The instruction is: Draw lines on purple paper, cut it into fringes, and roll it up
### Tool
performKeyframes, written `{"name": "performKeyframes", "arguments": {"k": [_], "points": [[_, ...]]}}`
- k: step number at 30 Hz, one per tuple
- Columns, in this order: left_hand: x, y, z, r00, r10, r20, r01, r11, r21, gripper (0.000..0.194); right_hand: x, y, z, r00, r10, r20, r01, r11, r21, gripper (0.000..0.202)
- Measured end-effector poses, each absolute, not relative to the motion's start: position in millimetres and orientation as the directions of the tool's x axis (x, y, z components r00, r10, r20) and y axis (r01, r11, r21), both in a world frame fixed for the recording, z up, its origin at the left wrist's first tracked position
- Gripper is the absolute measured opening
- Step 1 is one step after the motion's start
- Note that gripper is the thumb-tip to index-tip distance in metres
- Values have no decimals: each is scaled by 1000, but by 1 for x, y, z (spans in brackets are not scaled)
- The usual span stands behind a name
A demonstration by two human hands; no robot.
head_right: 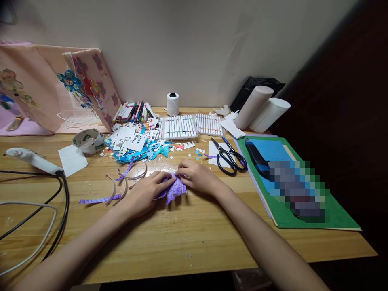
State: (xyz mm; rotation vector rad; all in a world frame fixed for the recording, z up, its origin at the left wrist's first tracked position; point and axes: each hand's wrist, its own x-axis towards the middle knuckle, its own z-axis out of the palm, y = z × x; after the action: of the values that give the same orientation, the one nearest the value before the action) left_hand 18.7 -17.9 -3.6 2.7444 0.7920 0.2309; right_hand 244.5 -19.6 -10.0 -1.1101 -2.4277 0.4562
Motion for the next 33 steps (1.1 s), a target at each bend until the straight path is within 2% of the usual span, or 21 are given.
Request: {"name": "performKeyframes", "arguments": {"k": [5, 8, 14, 17, 19, 22, 24, 27, 29, 31, 33], "points": [[18, -18, -4, 852, 518, 79, 483, -835, 264, 50, 231, -20, 2, -624, 770, 132, 730, 635, -253, 19], [19, -19, -2, 859, 510, 55, 486, -844, 226, 48, 225, -20, 2, -620, 775, 122, 745, 630, -220, 17], [18, -21, 3, 850, 525, 55, 497, -832, 247, 56, 236, -25, -6, -547, 818, 179, 741, 572, -352, 16], [14, -22, 2, 842, 533, 81, 485, -814, 320, 58, 241, -27, -8, -535, 825, 184, 724, 559, -403, 16], [11, -20, 4, 812, 564, 147, 485, -794, 367, 57, 241, -27, -9, -520, 831, 200, 720, 552, -420, 17], [3, -13, 10, 644, 715, 273, 620, -696, 362, 43, 239, -26, -10, -481, 843, 240, 712, 536, -454, 19], [-6, -4, 15, 431, 844, 320, 791, -523, 316, 31, 237, -26, -12, -458, 848, 268, 702, 529, -476, 19], [-21, 10, 16, 139, 951, 275, 943, -212, 258, 27, 235, -27, -14, -430, 855, 290, 689, 518, -507, 19], [-30, 19, 14, 103, 973, 204, 941, -162, 298, 23, 235, -27, -16, -417, 859, 297, 681, 512, -524, 19], [-36, 25, 11, 114, 981, 154, 904, -167, 394, 17, 235, -27, -16, -411, 858, 307, 672, 513, -535, 20], [-38, 27, 10, 112, 975, 194, 845, -196, 498, 13, 235, -26, -17, -406, 855, 324, 660, 519, -544, 20]]}}
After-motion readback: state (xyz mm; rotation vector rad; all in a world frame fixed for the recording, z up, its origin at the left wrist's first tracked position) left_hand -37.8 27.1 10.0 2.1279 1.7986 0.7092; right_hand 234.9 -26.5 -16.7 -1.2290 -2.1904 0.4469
